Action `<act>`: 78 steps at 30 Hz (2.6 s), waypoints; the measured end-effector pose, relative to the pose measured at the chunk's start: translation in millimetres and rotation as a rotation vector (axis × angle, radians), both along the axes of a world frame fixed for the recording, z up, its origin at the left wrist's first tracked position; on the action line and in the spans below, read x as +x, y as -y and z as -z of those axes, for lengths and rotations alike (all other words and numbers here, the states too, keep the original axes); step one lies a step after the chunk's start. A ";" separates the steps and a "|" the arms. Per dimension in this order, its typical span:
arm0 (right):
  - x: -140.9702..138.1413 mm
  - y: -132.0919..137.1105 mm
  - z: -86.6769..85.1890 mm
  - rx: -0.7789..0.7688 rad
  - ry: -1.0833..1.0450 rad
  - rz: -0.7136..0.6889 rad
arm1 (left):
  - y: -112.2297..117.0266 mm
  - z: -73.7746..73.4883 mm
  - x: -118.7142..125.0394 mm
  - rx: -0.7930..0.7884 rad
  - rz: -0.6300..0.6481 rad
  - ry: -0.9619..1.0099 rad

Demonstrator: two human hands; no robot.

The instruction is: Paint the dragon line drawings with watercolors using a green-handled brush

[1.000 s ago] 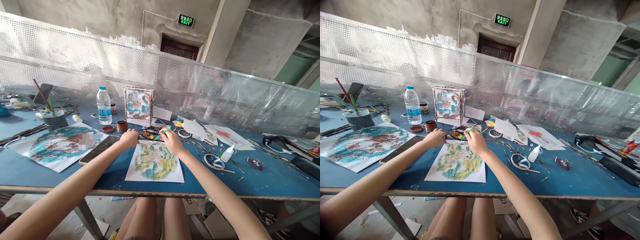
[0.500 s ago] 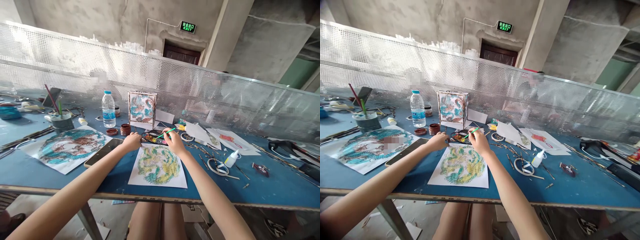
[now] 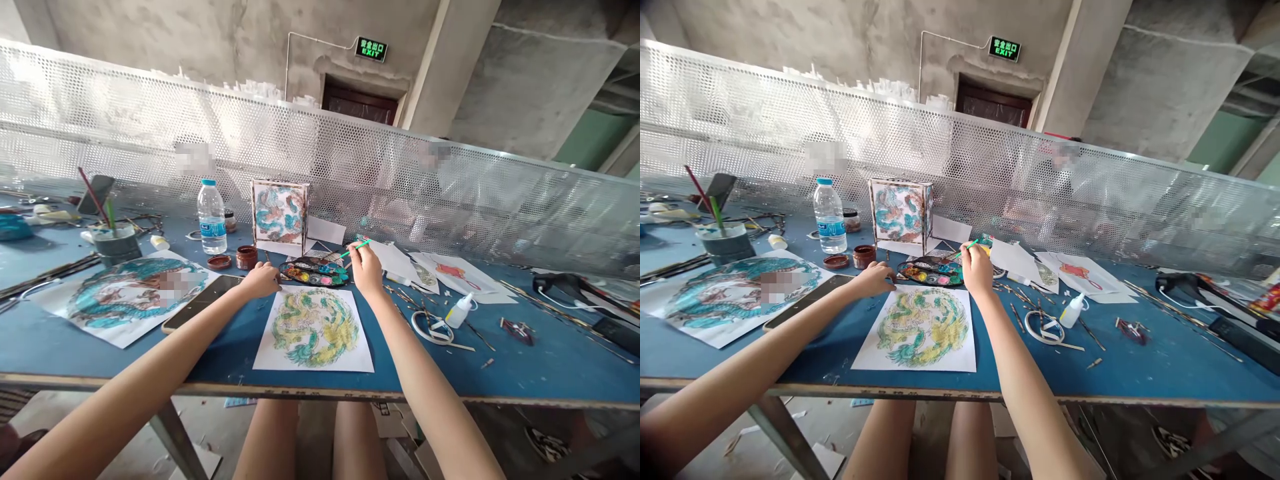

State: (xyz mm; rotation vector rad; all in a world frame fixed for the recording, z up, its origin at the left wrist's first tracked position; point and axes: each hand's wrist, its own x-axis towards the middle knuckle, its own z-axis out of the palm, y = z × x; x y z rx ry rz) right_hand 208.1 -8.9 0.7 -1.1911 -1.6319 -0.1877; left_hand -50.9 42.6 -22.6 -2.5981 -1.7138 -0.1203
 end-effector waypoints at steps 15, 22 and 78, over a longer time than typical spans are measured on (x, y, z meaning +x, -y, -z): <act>-11.0 -0.4 8.7 -0.149 0.142 -0.195 | 11.7 -11.2 10.2 -0.159 0.229 0.125; -17.8 3.9 9.6 -0.133 0.192 -0.207 | 6.8 -7.1 9.4 -0.120 0.152 0.096; -47.4 26.3 8.4 -0.224 0.179 -0.461 | 10.9 -6.8 11.1 -0.114 0.123 0.157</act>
